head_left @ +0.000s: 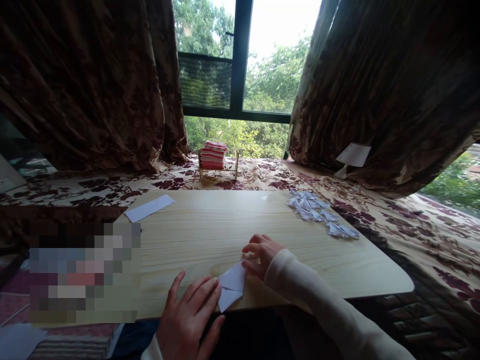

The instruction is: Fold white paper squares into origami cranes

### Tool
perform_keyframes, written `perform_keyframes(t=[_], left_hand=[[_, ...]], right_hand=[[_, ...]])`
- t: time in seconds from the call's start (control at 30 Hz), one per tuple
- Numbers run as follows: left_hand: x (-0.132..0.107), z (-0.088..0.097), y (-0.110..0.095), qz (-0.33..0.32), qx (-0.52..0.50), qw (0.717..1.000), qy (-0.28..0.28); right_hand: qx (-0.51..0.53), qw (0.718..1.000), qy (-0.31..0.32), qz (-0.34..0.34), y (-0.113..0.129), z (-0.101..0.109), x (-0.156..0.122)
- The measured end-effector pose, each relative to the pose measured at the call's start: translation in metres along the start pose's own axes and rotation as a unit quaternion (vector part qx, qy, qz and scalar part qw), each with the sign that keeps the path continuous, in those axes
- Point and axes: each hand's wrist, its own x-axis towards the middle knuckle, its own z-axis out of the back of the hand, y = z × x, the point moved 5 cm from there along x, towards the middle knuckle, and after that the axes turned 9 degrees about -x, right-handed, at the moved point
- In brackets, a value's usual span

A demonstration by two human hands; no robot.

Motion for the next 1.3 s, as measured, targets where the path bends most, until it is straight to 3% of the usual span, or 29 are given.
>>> perform_keyframes(t=[0.2, 0.37, 0.43, 0.5, 0.63, 0.73, 0.9, 1.07, 1.3], left_hand=[[0.002, 0.001, 0.003, 0.029, -0.031, 0.999, 0.011], [0.027, 0.007, 0.03, 0.16, -0.135, 0.978, -0.024], [0.044, 0.002, 0.044, 0.225, -0.263, 0.938, -0.02], [0.06, -0.01, 0.056, 0.293, -0.398, 0.869, -0.007], [0.078, -0.027, 0.078, 0.356, -0.438, 0.822, -0.07], [0.077, -0.039, 0.092, 0.405, -0.481, 0.769, -0.118], [0.069, -0.047, 0.095, 0.431, -0.55, 0.704, -0.126], [0.067, -0.048, 0.09, 0.422, -0.585, 0.684, -0.113], [0.068, -0.049, 0.088, 0.407, -0.584, 0.695, -0.1]], right_hand=[[0.106, 0.994, 0.008, 0.005, 0.008, -0.002, -0.001], [0.23, 0.972, 0.031, -0.02, -0.002, -0.009, 0.008], [0.288, 0.957, 0.022, -0.038, -0.007, -0.01, 0.018], [0.338, 0.939, -0.012, -0.054, -0.01, -0.008, 0.03], [0.415, 0.901, -0.097, -0.079, -0.009, -0.011, 0.048], [0.461, 0.879, -0.105, -0.064, 0.002, -0.027, 0.053], [0.514, 0.844, -0.135, -0.073, 0.008, -0.051, 0.052], [0.535, 0.827, -0.156, -0.072, 0.004, -0.051, 0.048], [0.509, 0.838, -0.189, -0.052, 0.008, -0.045, 0.045]])
